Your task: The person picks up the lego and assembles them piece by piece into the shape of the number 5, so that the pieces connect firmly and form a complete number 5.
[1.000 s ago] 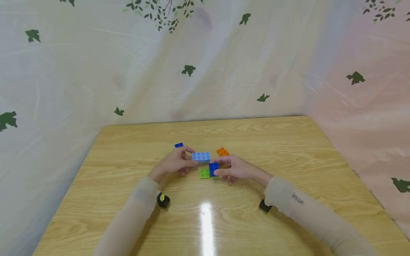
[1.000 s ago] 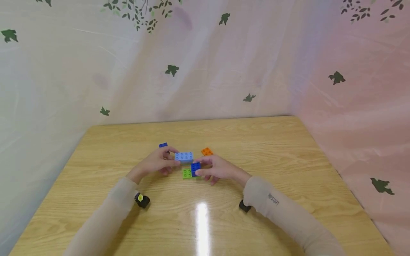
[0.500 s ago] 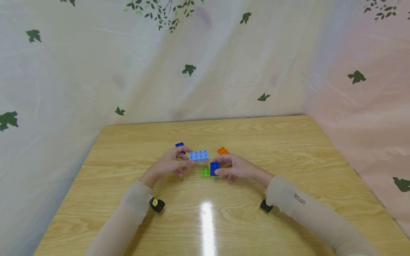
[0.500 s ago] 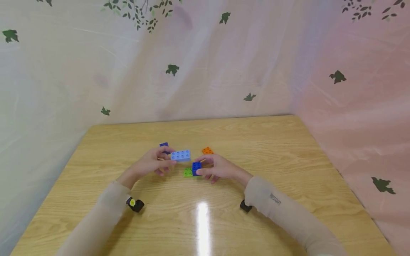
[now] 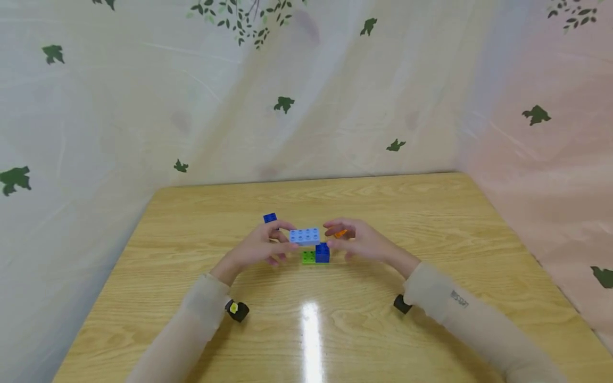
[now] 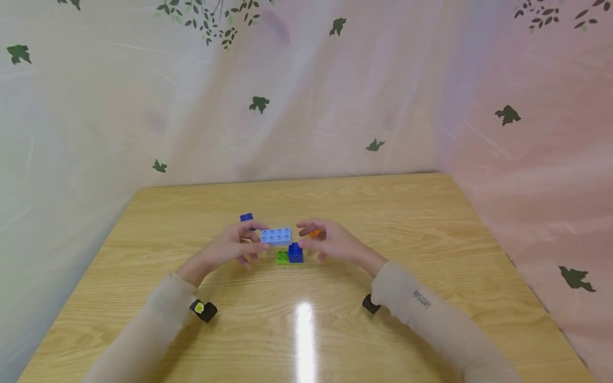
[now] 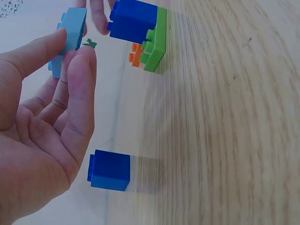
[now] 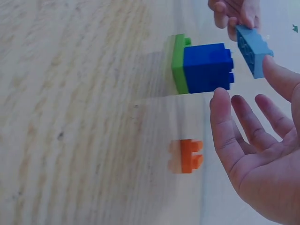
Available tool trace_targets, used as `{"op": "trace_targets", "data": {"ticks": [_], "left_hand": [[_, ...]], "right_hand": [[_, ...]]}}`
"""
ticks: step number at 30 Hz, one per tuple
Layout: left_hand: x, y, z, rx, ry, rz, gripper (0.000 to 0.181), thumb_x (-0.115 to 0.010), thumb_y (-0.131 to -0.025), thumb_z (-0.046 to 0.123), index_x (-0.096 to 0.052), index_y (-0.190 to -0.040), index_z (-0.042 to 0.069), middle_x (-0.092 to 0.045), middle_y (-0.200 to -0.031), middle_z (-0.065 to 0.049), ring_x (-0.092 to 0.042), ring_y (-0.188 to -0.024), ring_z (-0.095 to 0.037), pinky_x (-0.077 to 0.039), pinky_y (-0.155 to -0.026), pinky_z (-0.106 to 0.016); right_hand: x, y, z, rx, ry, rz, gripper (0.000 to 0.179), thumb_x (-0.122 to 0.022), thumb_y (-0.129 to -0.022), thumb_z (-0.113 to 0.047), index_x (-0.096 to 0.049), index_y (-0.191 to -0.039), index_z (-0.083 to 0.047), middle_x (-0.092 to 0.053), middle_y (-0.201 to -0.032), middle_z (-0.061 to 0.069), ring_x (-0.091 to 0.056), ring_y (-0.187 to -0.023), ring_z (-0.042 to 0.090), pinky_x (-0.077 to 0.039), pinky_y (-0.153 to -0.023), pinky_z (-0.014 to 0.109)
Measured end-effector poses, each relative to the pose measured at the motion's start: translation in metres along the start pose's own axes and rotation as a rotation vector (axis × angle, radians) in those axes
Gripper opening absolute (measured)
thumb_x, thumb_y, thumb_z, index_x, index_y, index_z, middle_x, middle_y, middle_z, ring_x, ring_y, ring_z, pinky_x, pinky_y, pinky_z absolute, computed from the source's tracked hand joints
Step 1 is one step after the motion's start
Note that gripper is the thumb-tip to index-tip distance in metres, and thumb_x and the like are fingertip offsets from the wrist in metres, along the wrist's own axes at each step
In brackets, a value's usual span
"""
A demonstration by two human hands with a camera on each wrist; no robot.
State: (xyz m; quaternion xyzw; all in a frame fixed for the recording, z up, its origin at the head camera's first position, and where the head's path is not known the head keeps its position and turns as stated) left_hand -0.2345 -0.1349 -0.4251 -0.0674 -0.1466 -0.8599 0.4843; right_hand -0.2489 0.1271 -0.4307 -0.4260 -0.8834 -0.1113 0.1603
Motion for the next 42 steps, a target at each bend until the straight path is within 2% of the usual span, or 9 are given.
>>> {"op": "trace_targets", "data": {"ticks": [5,14,21,29,42], "left_hand": [[-0.006,0.0,0.003,-0.002,0.007,-0.01,0.051,-0.079,-0.091,0.029,-0.055,-0.134,0.015,-0.068,-0.103,-0.016,-0.069,-0.085,-0.041,-0.06,-0.063,-0.04],[-0.017,-0.002,-0.001,-0.009,0.001,-0.032,0.048,-0.078,-0.092,0.027,-0.056,-0.133,0.015,-0.068,-0.1,-0.014,-0.067,-0.084,-0.041,-0.061,-0.063,-0.04],[-0.019,-0.005,-0.001,-0.022,-0.001,-0.028,0.048,-0.078,-0.092,0.026,-0.056,-0.133,0.014,-0.069,-0.099,-0.014,-0.067,-0.081,-0.036,-0.06,-0.061,-0.039],[-0.021,-0.008,-0.002,-0.023,-0.006,-0.042,0.048,-0.078,-0.093,0.028,-0.056,-0.133,0.015,-0.068,-0.101,-0.018,-0.068,-0.081,-0.037,-0.061,-0.063,-0.042],[-0.023,-0.012,-0.005,-0.01,-0.019,-0.038,0.049,-0.078,-0.092,0.028,-0.055,-0.134,0.014,-0.069,-0.103,-0.019,-0.07,-0.079,-0.034,-0.061,-0.063,-0.042]], "right_hand": [[0.0,0.002,-0.011,0.037,-0.006,0.005,0.053,-0.071,-0.097,-0.031,-0.055,-0.144,-0.01,-0.063,-0.134,0.007,-0.061,-0.11,0.032,-0.06,-0.074,0.05],[-0.005,0.005,-0.01,0.066,0.008,-0.005,0.048,-0.071,-0.098,-0.026,-0.058,-0.141,-0.009,-0.065,-0.129,0.008,-0.062,-0.107,0.029,-0.061,-0.076,0.048],[-0.006,0.006,-0.01,0.081,0.024,-0.001,0.046,-0.069,-0.099,-0.022,-0.059,-0.14,-0.003,-0.067,-0.122,0.01,-0.063,-0.102,0.03,-0.06,-0.073,0.051],[-0.005,0.006,-0.006,0.086,0.039,-0.005,0.043,-0.069,-0.1,-0.021,-0.06,-0.139,-0.005,-0.067,-0.122,0.011,-0.062,-0.104,0.031,-0.06,-0.072,0.049],[-0.005,0.004,-0.001,0.087,0.063,-0.006,0.041,-0.069,-0.099,-0.019,-0.061,-0.138,-0.006,-0.066,-0.123,0.011,-0.062,-0.106,0.031,-0.06,-0.071,0.048]]}}
Point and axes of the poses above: each hand's wrist, its own y-axis away from the middle knuckle, its own x-axis out of the back of the hand, z = x × y, the point moved 4 cm from there along -y, towards the middle knuckle
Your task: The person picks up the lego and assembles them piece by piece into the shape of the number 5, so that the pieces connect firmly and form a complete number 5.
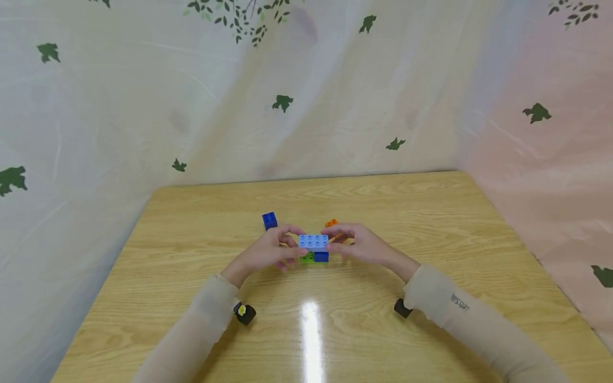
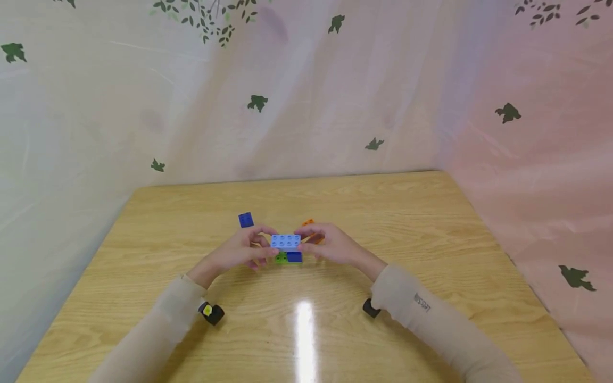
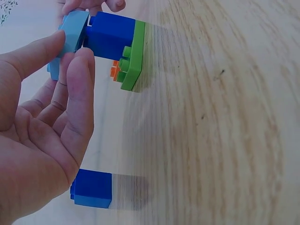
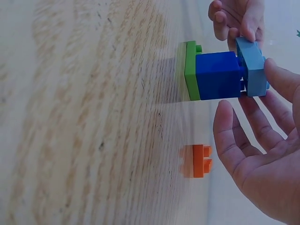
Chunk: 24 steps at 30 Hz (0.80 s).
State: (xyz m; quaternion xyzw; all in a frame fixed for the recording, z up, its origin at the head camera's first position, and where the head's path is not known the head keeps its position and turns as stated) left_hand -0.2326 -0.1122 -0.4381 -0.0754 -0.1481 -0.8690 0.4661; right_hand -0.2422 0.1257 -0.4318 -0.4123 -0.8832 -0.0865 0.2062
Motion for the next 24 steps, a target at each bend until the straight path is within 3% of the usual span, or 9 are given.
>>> {"op": "trace_targets", "data": {"ticks": [12,24], "left_hand": [[-0.0004,0.001,-0.0017,-0.006,0.013,-0.001,0.048,-0.076,-0.094,0.026,-0.055,-0.134,0.011,-0.069,-0.102,-0.02,-0.069,-0.075,-0.027,-0.061,-0.062,-0.042],[-0.0013,0.0003,-0.0028,-0.001,0.005,-0.006,0.048,-0.076,-0.094,0.025,-0.055,-0.135,0.009,-0.07,-0.102,-0.019,-0.07,-0.078,-0.033,-0.061,-0.063,-0.043]], "right_hand": [[-0.0016,-0.001,-0.0005,0.017,-0.001,0.0,0.041,-0.07,-0.099,-0.021,-0.062,-0.137,-0.006,-0.067,-0.122,0.01,-0.064,-0.104,0.031,-0.06,-0.067,0.048],[-0.002,-0.0007,0.0037,0.012,-0.002,-0.005,0.042,-0.07,-0.098,-0.02,-0.062,-0.137,-0.006,-0.067,-0.123,0.01,-0.064,-0.105,0.031,-0.061,-0.07,0.046]]}}
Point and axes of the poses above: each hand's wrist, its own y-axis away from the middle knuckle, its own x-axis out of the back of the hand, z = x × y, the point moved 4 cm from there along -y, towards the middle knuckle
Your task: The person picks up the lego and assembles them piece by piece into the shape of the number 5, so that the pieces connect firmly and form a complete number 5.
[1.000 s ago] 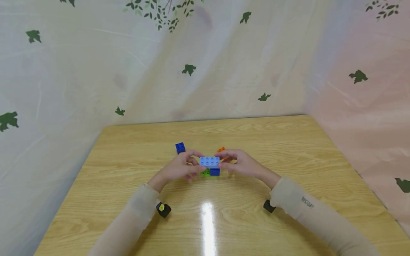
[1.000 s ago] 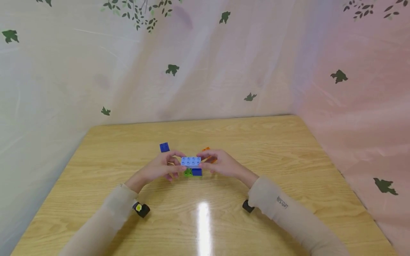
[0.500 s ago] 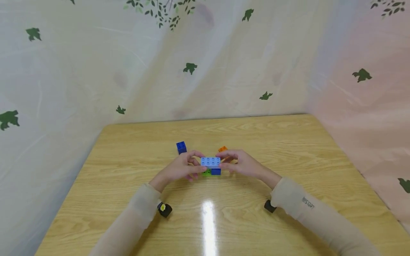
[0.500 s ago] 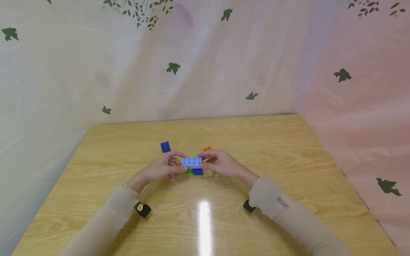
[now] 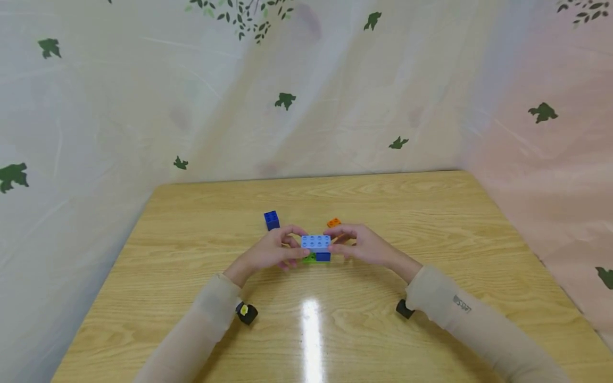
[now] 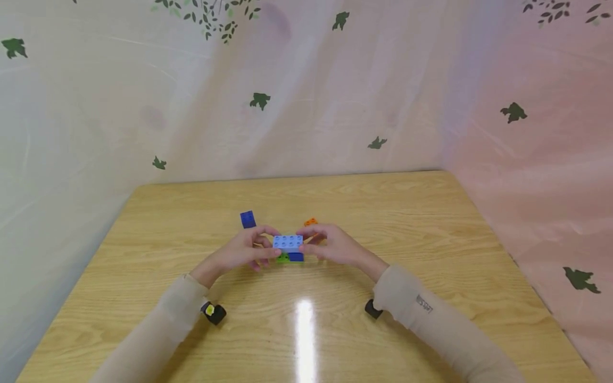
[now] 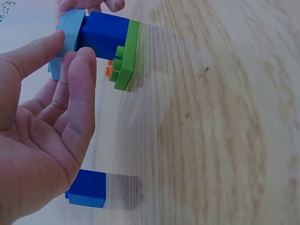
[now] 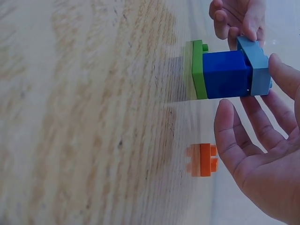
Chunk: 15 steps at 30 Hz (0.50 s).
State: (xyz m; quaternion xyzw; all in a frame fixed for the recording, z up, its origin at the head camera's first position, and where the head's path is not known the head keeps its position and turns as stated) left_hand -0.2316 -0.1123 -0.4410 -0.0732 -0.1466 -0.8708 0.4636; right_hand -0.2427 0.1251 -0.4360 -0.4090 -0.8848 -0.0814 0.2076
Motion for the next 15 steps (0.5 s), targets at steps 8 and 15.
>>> {"op": "trace_targets", "data": {"ticks": [8,15], "left_hand": [[-0.0007,-0.0009,-0.0025,0.002,-0.002,-0.007,0.049,-0.076,-0.094,0.027,-0.054,-0.135,0.011,-0.07,-0.103,-0.018,-0.069,-0.078,-0.031,-0.062,-0.064,-0.044],[-0.0018,0.0002,-0.0026,0.004,-0.005,-0.012,0.05,-0.074,-0.095,0.033,-0.053,-0.136,0.015,-0.069,-0.102,-0.019,-0.071,-0.078,-0.032,-0.062,-0.064,-0.043]], "right_hand": [[-0.0008,0.0004,0.0025,-0.023,-0.026,0.003,0.04,-0.072,-0.097,-0.019,-0.063,-0.135,-0.007,-0.067,-0.121,0.01,-0.064,-0.104,0.031,-0.06,-0.069,0.044],[0.0004,-0.0005,0.004,-0.035,-0.04,0.003,0.039,-0.073,-0.096,-0.021,-0.065,-0.132,-0.01,-0.068,-0.118,0.009,-0.065,-0.1,0.03,-0.06,-0.069,0.046]]}}
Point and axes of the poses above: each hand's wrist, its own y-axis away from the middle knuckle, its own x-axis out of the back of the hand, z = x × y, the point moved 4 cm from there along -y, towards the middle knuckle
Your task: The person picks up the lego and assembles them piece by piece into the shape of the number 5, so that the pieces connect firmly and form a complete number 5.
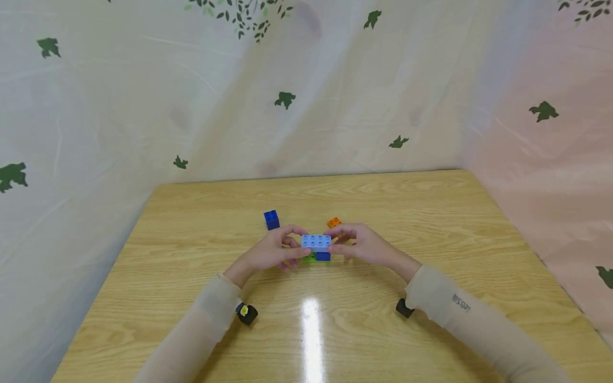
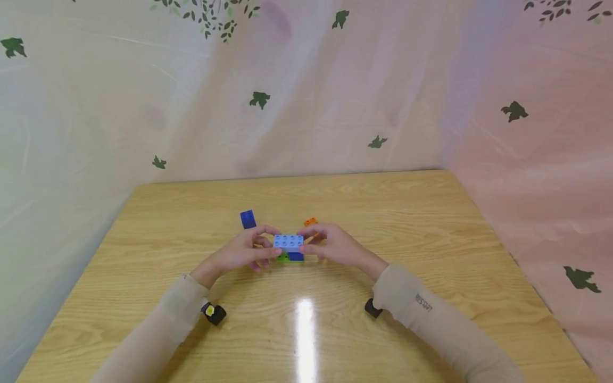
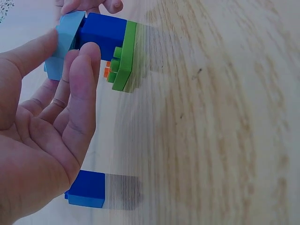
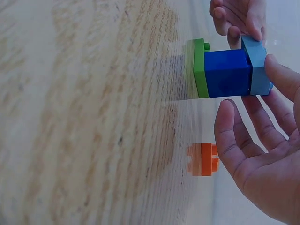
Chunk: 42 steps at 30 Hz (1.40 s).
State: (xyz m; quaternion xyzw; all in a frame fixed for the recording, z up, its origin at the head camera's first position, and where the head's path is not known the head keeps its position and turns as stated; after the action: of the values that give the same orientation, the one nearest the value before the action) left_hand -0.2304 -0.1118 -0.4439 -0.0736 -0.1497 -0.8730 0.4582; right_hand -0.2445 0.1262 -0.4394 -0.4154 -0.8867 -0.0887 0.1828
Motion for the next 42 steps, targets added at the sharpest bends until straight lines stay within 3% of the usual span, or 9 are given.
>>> {"op": "trace_targets", "data": {"ticks": [5,19,27,38,42], "left_hand": [[0.0,-0.0002,-0.0003,0.011,0.014,0.005,0.049,-0.073,-0.095,0.04,-0.054,-0.136,0.018,-0.069,-0.101,-0.02,-0.072,-0.077,-0.032,-0.062,-0.064,-0.044],[-0.0024,-0.0018,-0.0028,0.008,0.052,-0.007,0.047,-0.071,-0.097,0.033,-0.052,-0.135,0.013,-0.07,-0.103,-0.02,-0.072,-0.076,-0.033,-0.062,-0.063,-0.043],[-0.0054,-0.0015,-0.0048,0.006,0.068,-0.009,0.046,-0.07,-0.098,0.032,-0.05,-0.135,0.013,-0.069,-0.103,-0.021,-0.071,-0.076,-0.031,-0.061,-0.062,-0.041],[-0.0091,0.0001,-0.0016,0.003,0.049,-0.021,0.045,-0.067,-0.099,0.04,-0.052,-0.139,0.028,-0.065,-0.103,-0.02,-0.067,-0.075,-0.028,-0.06,-0.059,-0.039],[-0.0094,-0.0006,-0.0004,0.002,0.054,-0.014,0.043,-0.068,-0.098,0.039,-0.054,-0.137,0.025,-0.066,-0.101,-0.021,-0.066,-0.073,-0.028,-0.06,-0.057,-0.039]], "right_hand": [[0.0006,-0.0008,0.0008,0.005,0.005,-0.005,0.038,-0.074,-0.096,-0.02,-0.065,-0.132,-0.01,-0.069,-0.117,0.01,-0.065,-0.097,0.03,-0.06,-0.068,0.046],[0.0001,-0.0028,0.0027,-0.01,-0.027,-0.005,0.037,-0.074,-0.095,-0.019,-0.067,-0.13,-0.009,-0.069,-0.116,0.012,-0.065,-0.091,0.029,-0.06,-0.068,0.046],[-0.0015,-0.0029,0.0044,-0.016,-0.047,-0.017,0.037,-0.074,-0.096,-0.021,-0.066,-0.13,-0.008,-0.068,-0.118,0.01,-0.064,-0.076,0.036,-0.059,-0.062,0.041],[0.0003,-0.0034,0.0042,-0.041,-0.071,-0.029,0.042,-0.073,-0.096,-0.024,-0.064,-0.134,-0.007,-0.067,-0.121,0.011,-0.07,-0.088,0.037,-0.061,-0.063,0.047],[0.0011,-0.0031,0.0051,-0.041,-0.083,-0.038,0.043,-0.073,-0.097,-0.024,-0.063,-0.135,-0.007,-0.067,-0.122,0.012,-0.07,-0.094,0.037,-0.061,-0.064,0.047]]}}
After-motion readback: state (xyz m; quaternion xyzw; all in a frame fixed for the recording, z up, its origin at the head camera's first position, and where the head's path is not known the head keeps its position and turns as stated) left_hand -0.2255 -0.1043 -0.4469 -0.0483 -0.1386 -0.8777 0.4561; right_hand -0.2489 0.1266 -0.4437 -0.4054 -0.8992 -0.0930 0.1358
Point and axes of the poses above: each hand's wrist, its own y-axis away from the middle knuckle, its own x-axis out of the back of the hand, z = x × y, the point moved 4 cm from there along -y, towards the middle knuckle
